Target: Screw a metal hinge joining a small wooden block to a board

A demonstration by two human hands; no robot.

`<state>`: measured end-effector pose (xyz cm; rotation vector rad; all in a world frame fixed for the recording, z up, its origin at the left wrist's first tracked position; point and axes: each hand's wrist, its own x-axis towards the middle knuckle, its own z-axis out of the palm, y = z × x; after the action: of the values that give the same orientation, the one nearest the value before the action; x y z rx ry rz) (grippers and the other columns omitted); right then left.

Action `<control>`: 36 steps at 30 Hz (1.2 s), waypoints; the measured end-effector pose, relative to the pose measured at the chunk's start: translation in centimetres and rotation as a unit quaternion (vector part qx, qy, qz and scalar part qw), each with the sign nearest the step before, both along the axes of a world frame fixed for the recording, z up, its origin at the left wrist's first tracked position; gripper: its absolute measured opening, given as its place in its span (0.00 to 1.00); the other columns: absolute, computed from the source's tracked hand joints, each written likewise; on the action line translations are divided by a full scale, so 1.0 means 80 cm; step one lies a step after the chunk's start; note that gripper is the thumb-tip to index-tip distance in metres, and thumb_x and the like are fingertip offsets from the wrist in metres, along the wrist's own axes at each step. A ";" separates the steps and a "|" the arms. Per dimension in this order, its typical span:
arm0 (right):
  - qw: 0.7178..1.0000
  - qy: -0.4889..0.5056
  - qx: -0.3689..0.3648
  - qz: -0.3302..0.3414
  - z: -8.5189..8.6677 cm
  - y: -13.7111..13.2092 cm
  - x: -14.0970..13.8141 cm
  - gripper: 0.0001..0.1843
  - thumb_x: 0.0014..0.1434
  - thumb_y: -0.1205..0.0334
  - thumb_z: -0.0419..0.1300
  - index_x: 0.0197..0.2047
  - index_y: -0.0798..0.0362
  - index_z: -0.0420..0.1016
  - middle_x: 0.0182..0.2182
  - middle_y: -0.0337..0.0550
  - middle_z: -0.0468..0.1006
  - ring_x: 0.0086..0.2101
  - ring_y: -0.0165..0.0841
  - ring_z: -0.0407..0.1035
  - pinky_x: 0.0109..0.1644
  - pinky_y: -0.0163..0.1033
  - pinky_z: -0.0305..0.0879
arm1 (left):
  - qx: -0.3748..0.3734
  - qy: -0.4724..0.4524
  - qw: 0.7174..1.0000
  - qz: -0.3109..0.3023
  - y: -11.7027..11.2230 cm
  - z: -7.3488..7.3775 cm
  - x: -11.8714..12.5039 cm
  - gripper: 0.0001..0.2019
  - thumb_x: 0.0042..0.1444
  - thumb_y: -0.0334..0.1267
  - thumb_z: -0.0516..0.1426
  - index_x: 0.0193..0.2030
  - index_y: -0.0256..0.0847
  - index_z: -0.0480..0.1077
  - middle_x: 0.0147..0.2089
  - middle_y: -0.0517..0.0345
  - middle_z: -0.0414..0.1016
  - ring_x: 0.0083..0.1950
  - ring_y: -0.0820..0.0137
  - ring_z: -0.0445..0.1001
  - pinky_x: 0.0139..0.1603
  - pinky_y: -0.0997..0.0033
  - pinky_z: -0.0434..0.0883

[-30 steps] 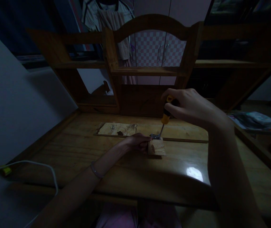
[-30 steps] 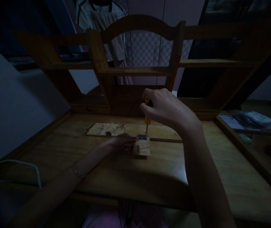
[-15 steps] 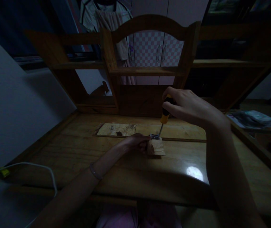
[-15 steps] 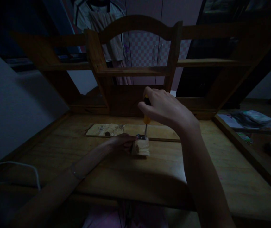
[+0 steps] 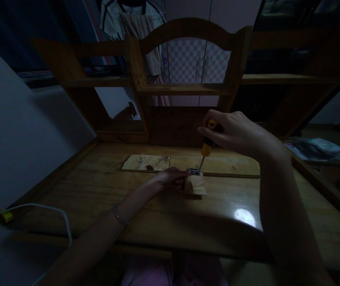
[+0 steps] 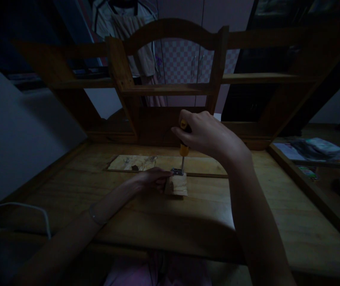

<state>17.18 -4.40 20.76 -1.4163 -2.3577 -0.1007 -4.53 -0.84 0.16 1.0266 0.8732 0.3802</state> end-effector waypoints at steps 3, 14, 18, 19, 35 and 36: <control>1.000 0.004 -0.013 0.010 0.002 -0.003 0.002 0.16 0.63 0.49 0.56 0.47 0.51 0.71 0.37 0.47 0.79 0.38 0.42 0.73 0.39 0.42 0.62 | 0.010 0.002 1.000 -0.004 0.001 -0.002 0.001 0.27 0.44 0.58 0.69 0.23 0.40 0.61 0.16 0.69 0.57 0.18 0.74 0.64 0.24 0.69 0.69; 1.000 -0.003 -0.021 0.007 0.006 -0.006 0.005 0.14 0.64 0.49 0.55 0.44 0.49 0.73 0.31 0.44 0.77 0.33 0.39 0.72 0.35 0.41 0.61 | 0.015 0.012 1.000 -0.006 0.002 -0.004 0.000 0.27 0.46 0.58 0.68 0.24 0.39 0.61 0.16 0.70 0.57 0.18 0.75 0.63 0.24 0.70 0.68; 0.999 0.001 -0.031 0.015 0.009 -0.010 0.003 0.14 0.62 0.51 0.56 0.46 0.49 0.74 0.31 0.43 0.77 0.33 0.38 0.71 0.33 0.40 0.59 | 0.021 0.012 1.000 -0.005 0.001 -0.004 0.000 0.26 0.47 0.58 0.68 0.24 0.39 0.62 0.17 0.69 0.58 0.18 0.75 0.64 0.26 0.68 0.70; 0.999 0.003 -0.031 0.020 0.010 -0.011 0.004 0.14 0.62 0.53 0.56 0.46 0.50 0.74 0.33 0.43 0.78 0.33 0.38 0.71 0.34 0.40 0.60 | 0.019 0.011 1.000 -0.008 0.001 -0.003 0.000 0.27 0.47 0.58 0.68 0.23 0.39 0.61 0.17 0.69 0.57 0.18 0.75 0.64 0.26 0.68 0.70; 0.997 0.021 -0.057 0.043 0.012 -0.013 0.005 0.14 0.60 0.54 0.58 0.47 0.50 0.73 0.34 0.42 0.78 0.34 0.36 0.71 0.35 0.39 0.60 | 0.026 0.020 0.999 0.004 -0.004 0.004 0.003 0.29 0.44 0.59 0.68 0.21 0.40 0.58 0.15 0.69 0.56 0.18 0.75 0.63 0.25 0.69 0.69; 0.997 0.019 -0.057 0.045 0.012 -0.014 0.005 0.14 0.60 0.55 0.58 0.47 0.50 0.74 0.35 0.42 0.78 0.34 0.36 0.71 0.35 0.39 0.60 | 0.022 0.020 1.000 0.003 -0.004 0.003 0.003 0.29 0.43 0.59 0.68 0.20 0.40 0.58 0.15 0.69 0.56 0.18 0.75 0.63 0.25 0.69 0.69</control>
<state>17.60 -5.50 21.72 -1.3479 -2.4263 0.0856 -4.27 -1.13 0.43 1.0757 0.9067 0.3873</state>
